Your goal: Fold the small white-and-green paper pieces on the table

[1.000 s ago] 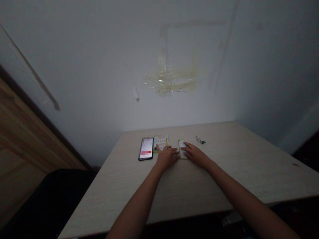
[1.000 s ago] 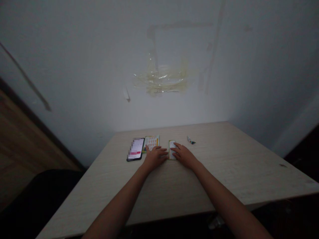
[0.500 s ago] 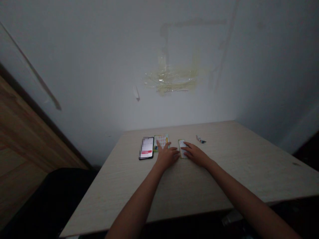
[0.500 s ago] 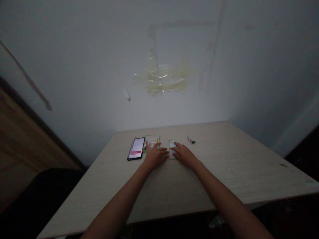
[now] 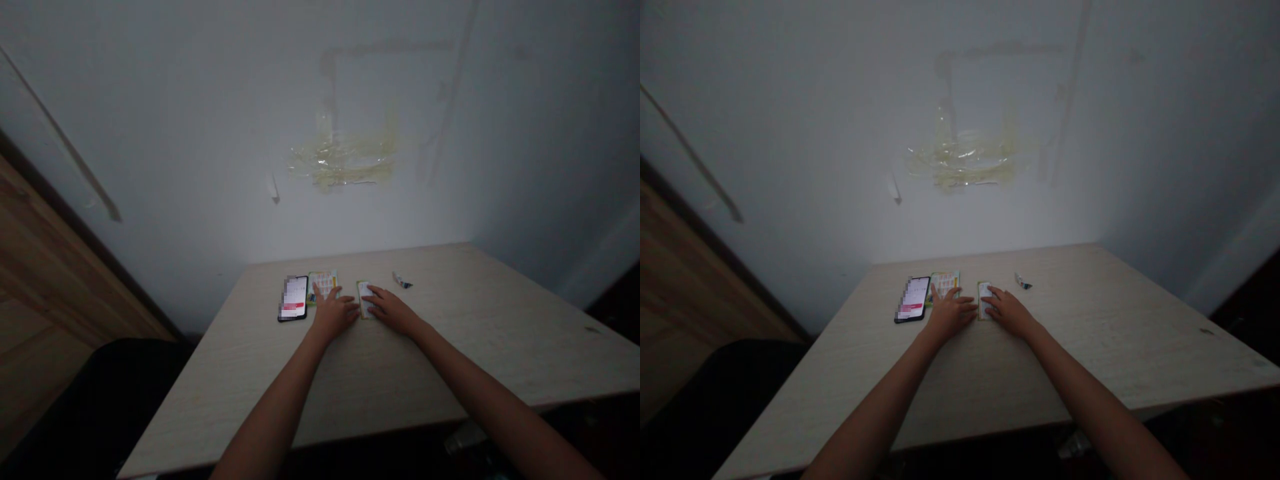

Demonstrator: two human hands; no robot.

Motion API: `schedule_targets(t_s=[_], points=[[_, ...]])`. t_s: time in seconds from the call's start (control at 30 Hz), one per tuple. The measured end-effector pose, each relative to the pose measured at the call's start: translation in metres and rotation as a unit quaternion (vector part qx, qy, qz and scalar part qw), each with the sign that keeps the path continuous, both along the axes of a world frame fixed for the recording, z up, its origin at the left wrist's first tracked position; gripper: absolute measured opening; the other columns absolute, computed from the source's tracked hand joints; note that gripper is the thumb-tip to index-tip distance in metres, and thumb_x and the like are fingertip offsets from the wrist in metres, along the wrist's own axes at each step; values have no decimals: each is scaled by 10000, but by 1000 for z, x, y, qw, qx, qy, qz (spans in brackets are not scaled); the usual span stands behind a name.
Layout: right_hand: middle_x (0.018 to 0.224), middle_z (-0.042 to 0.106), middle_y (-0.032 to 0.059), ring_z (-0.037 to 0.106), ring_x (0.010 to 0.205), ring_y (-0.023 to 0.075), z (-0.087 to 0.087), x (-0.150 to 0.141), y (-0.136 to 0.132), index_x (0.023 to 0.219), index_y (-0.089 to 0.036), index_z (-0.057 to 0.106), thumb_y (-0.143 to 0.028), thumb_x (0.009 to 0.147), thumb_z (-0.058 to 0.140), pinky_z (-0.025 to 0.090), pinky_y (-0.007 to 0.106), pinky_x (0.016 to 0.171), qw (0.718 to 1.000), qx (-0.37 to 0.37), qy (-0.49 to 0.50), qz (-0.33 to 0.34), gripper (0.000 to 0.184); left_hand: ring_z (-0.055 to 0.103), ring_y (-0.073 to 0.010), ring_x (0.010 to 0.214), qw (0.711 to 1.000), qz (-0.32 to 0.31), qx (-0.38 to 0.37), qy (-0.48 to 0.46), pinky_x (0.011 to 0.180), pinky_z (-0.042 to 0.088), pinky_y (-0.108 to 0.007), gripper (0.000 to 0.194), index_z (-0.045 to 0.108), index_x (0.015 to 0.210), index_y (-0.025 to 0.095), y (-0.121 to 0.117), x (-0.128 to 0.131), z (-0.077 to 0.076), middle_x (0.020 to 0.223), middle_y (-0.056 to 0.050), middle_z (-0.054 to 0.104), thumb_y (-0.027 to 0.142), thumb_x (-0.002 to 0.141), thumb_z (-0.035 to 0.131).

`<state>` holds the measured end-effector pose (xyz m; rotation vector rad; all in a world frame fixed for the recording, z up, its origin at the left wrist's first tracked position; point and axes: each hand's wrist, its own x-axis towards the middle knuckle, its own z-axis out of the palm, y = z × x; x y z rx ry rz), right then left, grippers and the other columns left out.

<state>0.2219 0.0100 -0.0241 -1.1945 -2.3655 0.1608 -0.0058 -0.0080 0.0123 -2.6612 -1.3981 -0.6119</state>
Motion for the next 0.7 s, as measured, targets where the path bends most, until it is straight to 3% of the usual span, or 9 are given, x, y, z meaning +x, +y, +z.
schedule_targets(t_s=[0.33,0.7], points=[[1477,428,144,460,1315,275,-3,0,1,1313,-230,576,-301,944,491,359,518,1098,1000,11,-7,-1,385,405,-346,1343,999,18,-29,11,1031,-81,-814,219,700,1071,453,0,0,2,1230,55,683,424,878,601],[1472,437,126,458,1317,265,-1,-2,0,1315,-238,575,-337,955,482,359,496,1103,1000,11,-12,-7,384,397,-349,1338,999,17,-37,9,1031,-110,-795,219,699,1071,452,0,-1,0,1240,71,675,444,892,574]])
